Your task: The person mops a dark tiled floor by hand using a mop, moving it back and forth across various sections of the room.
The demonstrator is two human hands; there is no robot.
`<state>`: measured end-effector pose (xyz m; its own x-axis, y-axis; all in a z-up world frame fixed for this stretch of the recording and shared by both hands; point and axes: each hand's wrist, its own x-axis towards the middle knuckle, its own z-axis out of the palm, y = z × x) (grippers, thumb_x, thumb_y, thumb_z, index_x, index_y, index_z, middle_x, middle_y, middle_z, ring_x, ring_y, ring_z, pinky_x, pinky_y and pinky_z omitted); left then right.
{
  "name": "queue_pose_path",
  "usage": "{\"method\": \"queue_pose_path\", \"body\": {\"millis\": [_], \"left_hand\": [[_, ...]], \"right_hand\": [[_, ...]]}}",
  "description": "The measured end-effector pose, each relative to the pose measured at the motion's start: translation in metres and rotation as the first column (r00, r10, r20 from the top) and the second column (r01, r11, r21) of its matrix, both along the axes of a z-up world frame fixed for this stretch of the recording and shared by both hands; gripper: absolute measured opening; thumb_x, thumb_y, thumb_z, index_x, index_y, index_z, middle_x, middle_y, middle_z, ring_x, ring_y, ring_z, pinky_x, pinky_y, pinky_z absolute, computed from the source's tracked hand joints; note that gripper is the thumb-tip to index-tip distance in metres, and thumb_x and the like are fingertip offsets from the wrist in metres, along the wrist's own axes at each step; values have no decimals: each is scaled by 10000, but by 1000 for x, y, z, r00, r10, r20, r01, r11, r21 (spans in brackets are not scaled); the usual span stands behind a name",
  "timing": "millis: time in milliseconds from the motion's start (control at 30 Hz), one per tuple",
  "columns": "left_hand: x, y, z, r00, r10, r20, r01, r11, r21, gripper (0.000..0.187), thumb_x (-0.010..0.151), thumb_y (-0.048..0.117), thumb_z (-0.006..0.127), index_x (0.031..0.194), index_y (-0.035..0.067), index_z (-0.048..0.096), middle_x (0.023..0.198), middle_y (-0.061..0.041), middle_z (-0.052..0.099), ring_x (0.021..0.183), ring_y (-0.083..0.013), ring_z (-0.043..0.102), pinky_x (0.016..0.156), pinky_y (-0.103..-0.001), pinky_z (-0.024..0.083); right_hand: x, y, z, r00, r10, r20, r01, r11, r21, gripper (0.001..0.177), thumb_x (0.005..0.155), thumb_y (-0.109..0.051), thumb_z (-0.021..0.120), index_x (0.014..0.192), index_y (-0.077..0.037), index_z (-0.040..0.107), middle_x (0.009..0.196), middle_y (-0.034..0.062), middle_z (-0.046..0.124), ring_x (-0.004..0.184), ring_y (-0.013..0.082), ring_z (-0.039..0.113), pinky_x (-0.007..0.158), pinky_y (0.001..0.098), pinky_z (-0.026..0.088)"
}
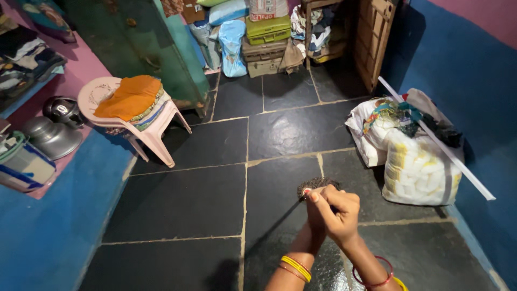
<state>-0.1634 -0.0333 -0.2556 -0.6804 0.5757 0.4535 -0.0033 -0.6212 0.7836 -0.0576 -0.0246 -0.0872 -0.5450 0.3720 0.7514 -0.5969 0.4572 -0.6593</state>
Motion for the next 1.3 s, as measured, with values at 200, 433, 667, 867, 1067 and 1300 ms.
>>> {"method": "queue_pose_path", "body": {"millis": [200, 433, 667, 867, 1067, 1300], "left_hand": [[-3, 1, 32, 810, 399, -430, -510, 841, -181, 360, 1001, 233, 634, 691, 92, 519, 633, 18, 534, 574, -106, 537, 522, -282, 420], [-56, 25, 39, 417, 508, -753, -799, 601, -37, 272, 973, 218, 659, 756, 102, 544, 626, -64, 603, 580, -235, 657, 519, -347, 474], [-84, 47, 29, 570, 569, -592, -750, 655, -93, 251, 1038, 266, 629, 884, 80, 563, 712, -99, 647, 666, -277, 704, 590, -381, 530], [-106, 47, 48, 526, 588, -614, -768, 638, -47, 160, 977, 243, 665, 976, 84, 643, 799, -128, 699, 775, -316, 749, 663, -395, 576], [-153, 42, 65, 545, 276, -791, -694, 678, -242, 202, 906, 256, 698, 1046, 113, 675, 940, -135, 743, 915, -345, 723, 763, -417, 562], [-208, 13, 141, 616, -258, -744, -556, 526, -643, 365, 732, 221, 761, 1076, 111, 705, 1097, -187, 730, 1005, -403, 678, 819, -476, 548]], "right_hand": [[-18, 11, 10, 1000, -24, -20, 24, 999, 28, 282, 975, -85, 651, 716, 11, 596, 653, 83, 612, 572, 114, 607, 558, 260, 431], [-65, 33, 14, 996, -84, 29, 84, 996, 17, 389, 986, -144, 665, 643, -18, 533, 568, 1, 554, 503, 44, 498, 479, 272, 356], [-100, 47, 1, 996, -50, 79, 61, 988, -140, 456, 1004, -168, 674, 647, -22, 429, 560, -1, 415, 550, 55, 365, 509, 273, 300], [-145, 61, -2, 996, -28, 83, 41, 986, -161, 359, 931, -178, 725, 680, -42, 507, 614, -26, 513, 591, 39, 434, 522, 256, 365], [-191, 73, 2, 977, -184, 104, 198, 970, -143, 398, 942, -163, 763, 685, -52, 480, 603, -24, 454, 589, 50, 380, 528, 261, 345], [-230, 80, -4, 983, -173, 65, 184, 950, -251, 353, 960, -117, 720, 697, -62, 492, 627, -47, 477, 592, 39, 413, 536, 252, 337]]}}
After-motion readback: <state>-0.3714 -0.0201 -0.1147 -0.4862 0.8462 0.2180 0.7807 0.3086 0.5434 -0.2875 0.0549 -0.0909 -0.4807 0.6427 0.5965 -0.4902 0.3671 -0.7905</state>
